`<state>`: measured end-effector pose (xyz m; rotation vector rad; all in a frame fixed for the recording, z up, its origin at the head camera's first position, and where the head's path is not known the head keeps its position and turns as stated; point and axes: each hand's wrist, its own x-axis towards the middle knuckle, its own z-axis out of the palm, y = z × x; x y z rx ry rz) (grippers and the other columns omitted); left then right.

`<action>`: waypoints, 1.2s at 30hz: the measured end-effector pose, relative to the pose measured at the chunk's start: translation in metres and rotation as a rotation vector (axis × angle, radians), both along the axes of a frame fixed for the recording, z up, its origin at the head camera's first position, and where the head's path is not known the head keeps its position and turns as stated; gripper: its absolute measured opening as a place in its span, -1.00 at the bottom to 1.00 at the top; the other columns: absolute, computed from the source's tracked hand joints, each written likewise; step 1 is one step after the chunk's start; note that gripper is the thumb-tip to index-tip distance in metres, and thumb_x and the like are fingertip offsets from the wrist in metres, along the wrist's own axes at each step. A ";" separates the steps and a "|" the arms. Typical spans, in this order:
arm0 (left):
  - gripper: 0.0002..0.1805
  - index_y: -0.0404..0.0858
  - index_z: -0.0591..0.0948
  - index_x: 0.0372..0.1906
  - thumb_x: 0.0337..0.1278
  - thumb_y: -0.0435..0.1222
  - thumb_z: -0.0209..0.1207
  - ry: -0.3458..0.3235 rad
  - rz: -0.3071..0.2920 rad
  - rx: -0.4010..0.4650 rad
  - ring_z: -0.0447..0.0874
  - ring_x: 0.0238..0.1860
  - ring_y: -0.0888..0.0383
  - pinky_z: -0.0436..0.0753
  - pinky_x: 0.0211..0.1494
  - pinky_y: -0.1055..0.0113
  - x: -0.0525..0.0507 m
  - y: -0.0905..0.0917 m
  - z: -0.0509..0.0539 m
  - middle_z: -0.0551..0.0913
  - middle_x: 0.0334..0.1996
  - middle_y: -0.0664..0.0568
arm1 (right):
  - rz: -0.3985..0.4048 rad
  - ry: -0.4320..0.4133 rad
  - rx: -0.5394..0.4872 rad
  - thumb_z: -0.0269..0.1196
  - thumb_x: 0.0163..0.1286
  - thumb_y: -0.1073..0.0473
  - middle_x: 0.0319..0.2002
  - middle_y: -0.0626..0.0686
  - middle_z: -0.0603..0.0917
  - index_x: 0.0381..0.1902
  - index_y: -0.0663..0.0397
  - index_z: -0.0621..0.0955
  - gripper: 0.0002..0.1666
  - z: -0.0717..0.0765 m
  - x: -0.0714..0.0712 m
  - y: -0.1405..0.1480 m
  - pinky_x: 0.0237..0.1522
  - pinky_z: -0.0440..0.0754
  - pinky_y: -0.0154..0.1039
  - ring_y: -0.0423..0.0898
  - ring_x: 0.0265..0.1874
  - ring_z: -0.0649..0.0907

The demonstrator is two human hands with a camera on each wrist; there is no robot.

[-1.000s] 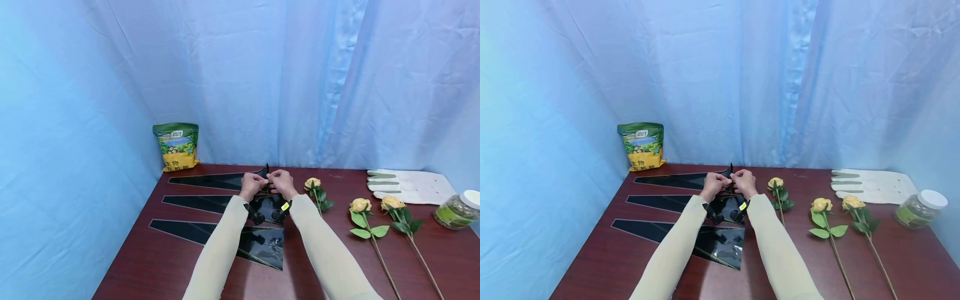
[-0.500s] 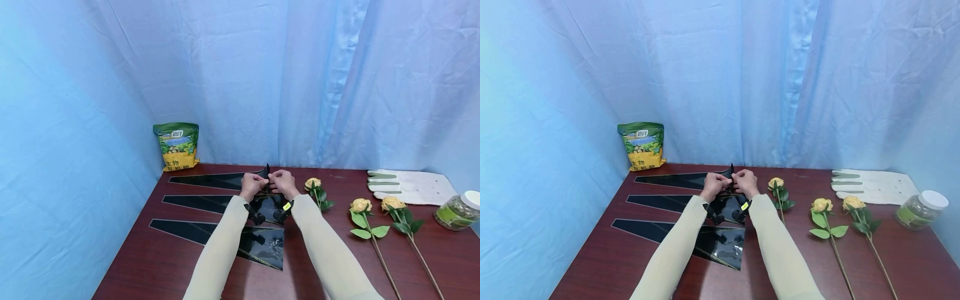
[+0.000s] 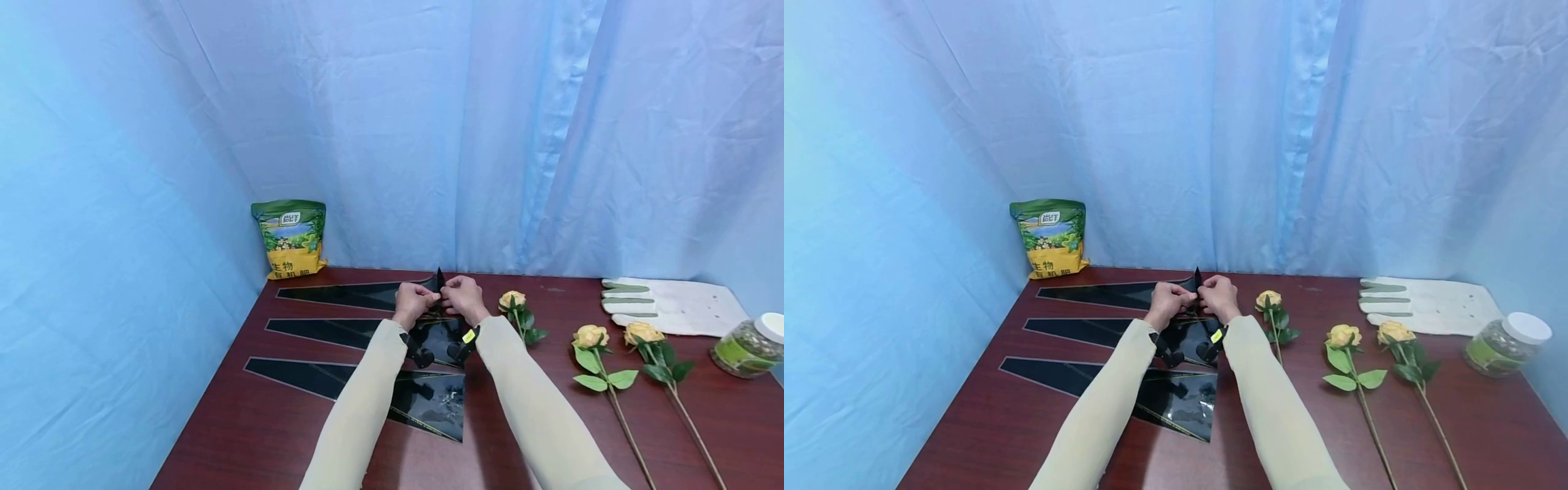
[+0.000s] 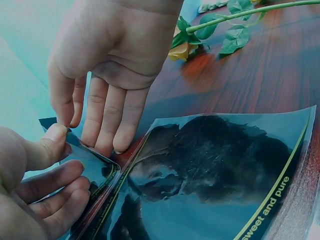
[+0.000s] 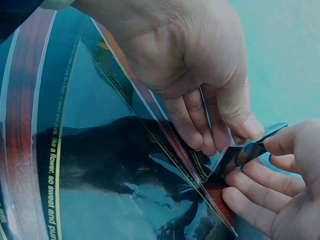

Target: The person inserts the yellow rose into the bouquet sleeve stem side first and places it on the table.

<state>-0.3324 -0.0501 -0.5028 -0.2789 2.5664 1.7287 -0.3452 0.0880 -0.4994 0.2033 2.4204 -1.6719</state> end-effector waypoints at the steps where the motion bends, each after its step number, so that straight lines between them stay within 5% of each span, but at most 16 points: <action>1: -0.84 -0.29 0.82 -0.41 0.14 -0.26 0.38 -0.001 -0.001 0.003 0.62 -0.47 0.18 0.59 -0.40 0.41 0.000 0.000 0.000 0.79 -0.33 -0.07 | -0.001 0.000 0.000 0.17 0.47 0.14 -0.11 0.24 0.77 0.11 0.19 0.58 -0.65 0.000 0.000 0.001 -0.32 0.76 -0.23 -0.11 -0.33 0.79; 8: -0.85 -0.31 0.82 -0.39 0.16 -0.28 0.37 -0.005 -0.004 0.016 0.63 -0.37 0.14 0.65 -0.32 0.36 0.000 -0.001 0.000 0.80 -0.30 -0.06 | -0.005 0.005 -0.002 0.16 0.42 0.23 -0.06 0.30 0.75 0.13 0.21 0.57 -0.64 -0.001 -0.004 0.008 -0.33 0.76 -0.24 -0.15 -0.38 0.77; 21: -0.84 -0.36 0.79 -0.37 0.21 -0.37 0.26 -0.026 -0.003 0.065 0.77 -0.29 -0.06 0.77 -0.13 0.13 -0.001 -0.001 0.001 0.81 -0.22 -0.13 | -0.012 -0.009 0.021 0.19 0.38 0.31 -0.30 0.18 0.77 0.06 0.20 0.56 -0.70 -0.001 -0.001 0.015 -0.37 0.76 -0.24 -0.18 -0.46 0.74; 27: -0.85 -0.39 0.78 -0.38 0.21 -0.38 0.27 -0.003 0.011 0.057 0.80 -0.30 -0.10 0.77 -0.20 0.14 -0.003 0.001 0.000 0.80 -0.33 -0.18 | -0.010 -0.001 0.026 0.20 0.37 0.33 -0.22 0.25 0.78 0.07 0.21 0.56 -0.68 -0.004 -0.002 0.017 -0.37 0.76 -0.25 -0.17 -0.45 0.76; 36: -0.87 -0.37 0.76 -0.41 0.13 -0.45 0.23 0.005 0.014 -0.016 0.63 -0.54 0.11 0.67 -0.38 0.26 -0.006 0.004 0.000 0.75 -0.49 -0.11 | -0.024 0.028 0.014 0.21 0.31 0.37 -0.27 0.25 0.79 0.03 0.25 0.58 -0.68 -0.009 -0.003 0.017 -0.41 0.74 -0.29 -0.18 -0.47 0.75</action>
